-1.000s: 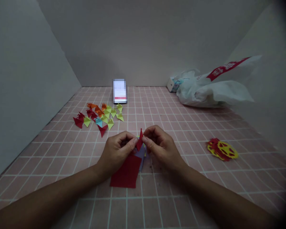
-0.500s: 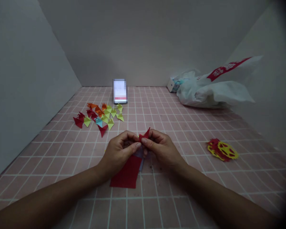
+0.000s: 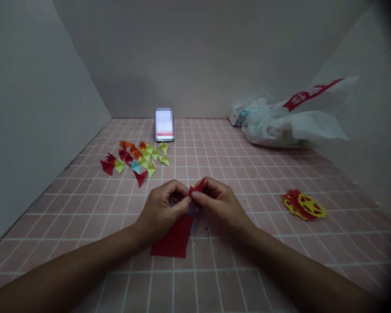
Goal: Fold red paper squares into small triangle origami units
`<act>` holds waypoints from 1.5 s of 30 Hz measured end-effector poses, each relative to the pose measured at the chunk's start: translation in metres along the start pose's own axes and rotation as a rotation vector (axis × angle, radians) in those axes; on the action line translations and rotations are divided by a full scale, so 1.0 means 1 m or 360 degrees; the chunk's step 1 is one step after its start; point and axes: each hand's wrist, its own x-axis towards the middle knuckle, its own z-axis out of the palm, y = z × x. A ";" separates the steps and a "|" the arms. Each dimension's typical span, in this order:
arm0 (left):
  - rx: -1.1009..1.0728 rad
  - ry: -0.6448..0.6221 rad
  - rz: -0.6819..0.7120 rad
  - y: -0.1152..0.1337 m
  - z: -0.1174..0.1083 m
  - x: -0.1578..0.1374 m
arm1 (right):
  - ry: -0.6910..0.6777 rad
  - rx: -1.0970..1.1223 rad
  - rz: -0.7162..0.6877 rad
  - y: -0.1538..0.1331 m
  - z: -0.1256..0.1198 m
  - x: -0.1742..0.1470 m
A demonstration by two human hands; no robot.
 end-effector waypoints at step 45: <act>-0.0911 -0.0358 -0.0372 0.000 0.001 0.002 | -0.0127 0.0257 -0.0019 -0.001 -0.002 0.001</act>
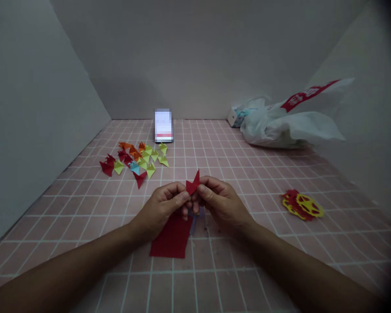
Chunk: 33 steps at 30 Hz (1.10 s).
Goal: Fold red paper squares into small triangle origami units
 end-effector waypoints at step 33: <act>-0.0571 -0.0275 -0.0237 -0.004 -0.003 0.003 | -0.0114 0.0220 0.0123 0.001 -0.002 0.000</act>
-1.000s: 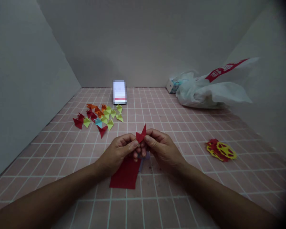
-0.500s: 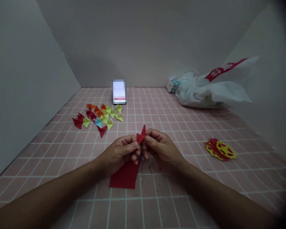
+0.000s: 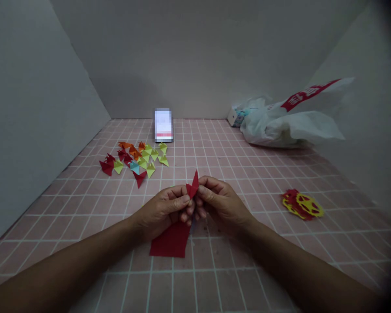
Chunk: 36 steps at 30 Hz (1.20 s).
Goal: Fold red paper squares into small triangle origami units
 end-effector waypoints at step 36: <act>0.1479 0.0681 0.0728 -0.001 0.008 -0.008 | 0.0197 -0.1248 -0.0408 -0.005 0.011 -0.010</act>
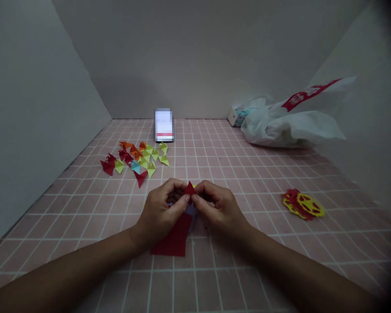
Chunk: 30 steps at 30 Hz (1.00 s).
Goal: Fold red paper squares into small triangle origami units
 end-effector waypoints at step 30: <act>-0.0476 -0.0026 -0.0333 0.007 -0.003 0.004 | 0.0007 -0.0124 -0.0383 0.001 -0.002 -0.002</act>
